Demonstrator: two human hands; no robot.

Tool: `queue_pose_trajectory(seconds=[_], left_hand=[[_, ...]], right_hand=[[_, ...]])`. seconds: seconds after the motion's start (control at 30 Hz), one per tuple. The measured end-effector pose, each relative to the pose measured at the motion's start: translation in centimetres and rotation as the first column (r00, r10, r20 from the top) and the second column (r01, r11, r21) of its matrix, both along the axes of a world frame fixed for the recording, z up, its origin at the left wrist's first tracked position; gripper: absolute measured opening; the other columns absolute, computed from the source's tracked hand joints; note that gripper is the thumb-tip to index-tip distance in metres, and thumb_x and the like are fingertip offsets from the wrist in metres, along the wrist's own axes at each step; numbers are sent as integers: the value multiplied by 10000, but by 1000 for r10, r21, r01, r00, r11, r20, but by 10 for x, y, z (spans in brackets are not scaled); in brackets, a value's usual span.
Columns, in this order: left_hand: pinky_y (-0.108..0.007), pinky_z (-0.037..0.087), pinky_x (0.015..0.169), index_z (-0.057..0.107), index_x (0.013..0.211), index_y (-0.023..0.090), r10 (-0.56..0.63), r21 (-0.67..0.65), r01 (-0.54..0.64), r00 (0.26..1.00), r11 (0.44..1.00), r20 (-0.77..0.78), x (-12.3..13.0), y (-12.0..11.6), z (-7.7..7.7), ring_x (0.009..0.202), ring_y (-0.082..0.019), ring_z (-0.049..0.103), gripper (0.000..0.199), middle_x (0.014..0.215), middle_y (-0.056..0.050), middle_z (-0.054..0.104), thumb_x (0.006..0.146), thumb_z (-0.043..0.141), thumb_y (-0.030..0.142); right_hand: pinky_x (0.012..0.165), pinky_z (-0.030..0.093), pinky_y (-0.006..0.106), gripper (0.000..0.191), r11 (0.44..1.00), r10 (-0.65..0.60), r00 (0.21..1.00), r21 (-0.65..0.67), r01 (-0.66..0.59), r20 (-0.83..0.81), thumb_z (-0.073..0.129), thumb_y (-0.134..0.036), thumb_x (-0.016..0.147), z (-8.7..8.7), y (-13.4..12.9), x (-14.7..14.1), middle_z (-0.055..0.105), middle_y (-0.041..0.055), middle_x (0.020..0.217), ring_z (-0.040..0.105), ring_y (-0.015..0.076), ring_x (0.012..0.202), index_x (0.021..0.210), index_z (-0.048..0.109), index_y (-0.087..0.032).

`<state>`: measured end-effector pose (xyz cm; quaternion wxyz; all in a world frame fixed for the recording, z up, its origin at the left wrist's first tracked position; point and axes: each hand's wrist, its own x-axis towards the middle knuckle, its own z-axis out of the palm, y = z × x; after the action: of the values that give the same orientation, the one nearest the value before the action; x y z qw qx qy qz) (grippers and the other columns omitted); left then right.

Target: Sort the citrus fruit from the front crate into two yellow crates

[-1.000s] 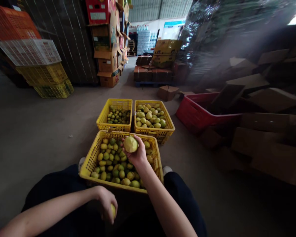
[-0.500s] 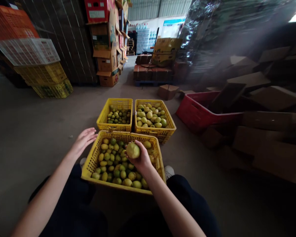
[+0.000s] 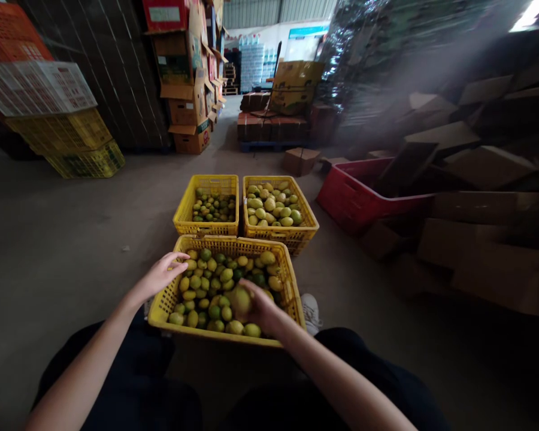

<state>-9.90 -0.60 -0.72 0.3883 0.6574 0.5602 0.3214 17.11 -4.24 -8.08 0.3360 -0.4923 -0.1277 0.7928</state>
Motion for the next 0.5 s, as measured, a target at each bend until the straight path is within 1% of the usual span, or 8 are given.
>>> queue_pose_trajectory(seconds=[0.03, 0.1, 0.17, 0.23, 0.3, 0.37, 0.43, 0.5], left_hand=[[-355, 540, 854, 638, 983, 198, -12, 8, 12, 1000, 1000, -7, 0, 0, 0, 963, -223, 660, 281, 1145, -102, 636, 798, 570, 398], [-351, 533, 857, 631, 995, 195, -37, 13, 37, 999, 999, -22, 1, 0, 0, 972, -221, 656, 296, 1147, -106, 627, 805, 560, 410], [-346, 526, 856, 624, 1003, 191, -61, 4, 62, 997, 998, -49, 3, 0, -1, 976, -220, 653, 302, 1145, -110, 623, 817, 539, 413], [-343, 521, 851, 621, 1005, 191, -88, -11, 87, 992, 996, -93, 4, -1, -1, 973, -218, 652, 301, 1137, -110, 626, 830, 515, 412], [-347, 513, 855, 626, 1007, 197, -120, -16, 119, 979, 993, -165, 5, -3, -3, 954, -218, 653, 295, 1118, -102, 639, 836, 508, 408], [-355, 496, 874, 634, 1020, 204, -157, -10, 160, 954, 987, -256, 5, -5, -5, 935, -223, 654, 299, 1105, -96, 652, 836, 511, 406], [-365, 473, 904, 642, 1040, 205, -206, -29, 209, 914, 977, -349, 6, -7, -11, 948, -238, 651, 321, 1112, -103, 660, 836, 516, 418], [-370, 449, 932, 648, 1056, 201, -271, -94, 256, 863, 962, -427, 9, -9, -21, 1002, -261, 639, 341, 1137, -118, 664, 833, 525, 429]], right_hand=[[639, 577, 311, 181, 985, -153, 987, 70, 156, -46, 525, -359, 874, 18, 17, 13, 682, 47, 752, 684, 183, 687, 882, 585, -189], [741, 588, 364, 247, 902, -359, 923, 202, 382, -142, 444, -390, 910, 54, 46, 38, 701, 86, 866, 703, 211, 844, 936, 580, -185], [796, 581, 402, 234, 857, -413, 895, 260, 444, -165, 454, -372, 895, 78, 59, 57, 702, 118, 938, 697, 233, 930, 951, 579, -182], [829, 568, 409, 211, 882, -353, 925, 281, 380, -143, 474, -322, 870, 86, 56, 65, 702, 136, 990, 695, 242, 958, 953, 597, -172], [845, 556, 392, 217, 928, -231, 968, 274, 250, -100, 467, -275, 855, 83, 45, 63, 708, 134, 1019, 701, 233, 948, 950, 626, -162], [848, 546, 375, 235, 953, -122, 991, 270, 135, -62, 452, -247, 844, 78, 34, 56, 720, 117, 1017, 707, 215, 926, 940, 650, -162], [840, 539, 365, 230, 955, -68, 997, 288, 76, -38, 458, -234, 824, 74, 28, 51, 730, 102, 984, 709, 201, 898, 904, 663, -167], [830, 534, 369, 199, 940, -81, 996, 330, 85, -26, 483, -230, 797, 73, 27, 52, 734, 89, 934, 705, 199, 858, 861, 664, -178]])
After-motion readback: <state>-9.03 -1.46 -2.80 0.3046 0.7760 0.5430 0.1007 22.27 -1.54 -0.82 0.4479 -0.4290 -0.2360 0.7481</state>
